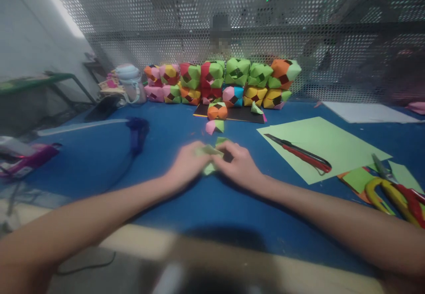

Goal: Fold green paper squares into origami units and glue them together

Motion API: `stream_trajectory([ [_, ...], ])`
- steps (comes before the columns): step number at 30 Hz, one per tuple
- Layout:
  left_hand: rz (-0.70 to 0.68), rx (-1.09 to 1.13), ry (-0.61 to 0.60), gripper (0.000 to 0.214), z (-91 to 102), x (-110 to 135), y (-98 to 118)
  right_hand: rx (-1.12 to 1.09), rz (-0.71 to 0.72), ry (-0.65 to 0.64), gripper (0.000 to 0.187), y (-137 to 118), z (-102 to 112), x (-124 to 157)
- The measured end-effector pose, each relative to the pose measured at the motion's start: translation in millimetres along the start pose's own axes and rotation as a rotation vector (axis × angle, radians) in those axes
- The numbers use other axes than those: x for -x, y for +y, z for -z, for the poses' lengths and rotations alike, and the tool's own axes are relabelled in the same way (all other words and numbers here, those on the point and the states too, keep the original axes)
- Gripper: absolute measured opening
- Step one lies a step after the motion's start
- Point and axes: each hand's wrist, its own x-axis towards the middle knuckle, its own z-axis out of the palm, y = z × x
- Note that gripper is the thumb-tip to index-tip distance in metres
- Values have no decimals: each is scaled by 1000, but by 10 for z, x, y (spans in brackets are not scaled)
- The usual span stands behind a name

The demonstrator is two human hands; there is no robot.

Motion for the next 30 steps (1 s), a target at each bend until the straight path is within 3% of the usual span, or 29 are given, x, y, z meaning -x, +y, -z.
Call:
stream_trajectory([
  [7, -22, -31, -31, 3, -7, 9, 2, -37, -25, 39, 16, -3, 26, -8],
  [11, -25, 0, -80, 12, 2, -3, -1, -51, -30, 49, 17, 17, 30, -10],
  [18, -32, -18, -7, 15, 48, -50, -49, -49, -84, -26, 10, -9, 44, -29],
  [22, -37, 15, 50, 15, 53, -64, -61, 5, -117, -9, 21, 6, 26, -35],
  [30, -26, -46, 9, 11, 17, -9, 47, 28, -70, 15, 23, 63, -14, -12],
])
